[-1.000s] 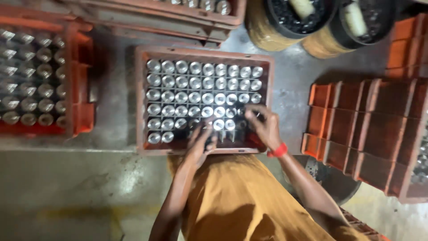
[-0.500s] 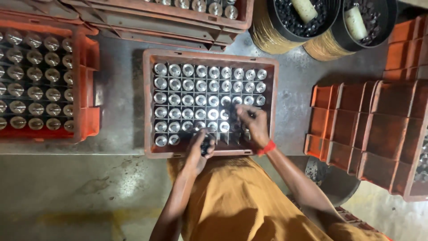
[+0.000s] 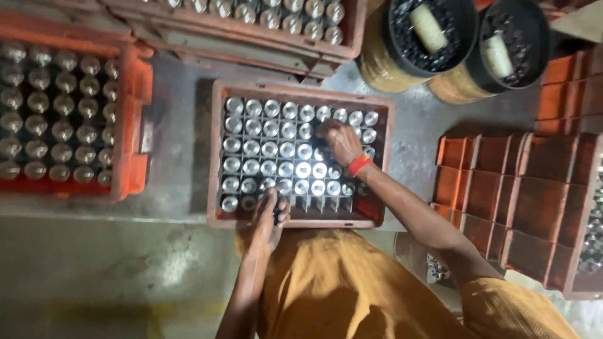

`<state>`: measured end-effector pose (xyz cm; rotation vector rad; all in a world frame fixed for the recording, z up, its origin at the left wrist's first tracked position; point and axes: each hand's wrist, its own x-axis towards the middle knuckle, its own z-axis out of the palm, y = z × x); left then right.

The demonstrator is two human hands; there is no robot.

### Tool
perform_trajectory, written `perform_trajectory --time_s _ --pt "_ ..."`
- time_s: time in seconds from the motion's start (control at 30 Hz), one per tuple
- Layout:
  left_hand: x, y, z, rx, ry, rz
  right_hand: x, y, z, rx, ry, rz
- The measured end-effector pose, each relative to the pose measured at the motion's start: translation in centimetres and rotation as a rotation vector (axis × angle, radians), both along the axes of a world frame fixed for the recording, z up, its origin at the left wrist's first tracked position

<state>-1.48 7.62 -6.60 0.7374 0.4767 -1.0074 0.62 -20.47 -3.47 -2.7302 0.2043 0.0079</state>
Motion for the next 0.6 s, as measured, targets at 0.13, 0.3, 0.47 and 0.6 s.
perform_trajectory --time_s 0.13,0.3,0.47,0.6 --pt "-0.1 -1.4 2.2 0.006 -0.132 -0.129 -4.3 2.5 2.3 0.286 -0.143 -0.241" --pt "-1.4 -2.9 3.8 0.075 -0.18 -0.305 -11.1 9.6 2.6 1.178 0.139 -0.4" --pt "-1.5 -2.3 2.3 0.06 0.062 -0.083 -9.2 5.6 1.1 0.754 -0.075 -0.677" --pt "-0.8 -0.7 0.6 -0.039 0.271 0.078 -5.5 -1.2 0.3 0.058 -0.299 -0.198"
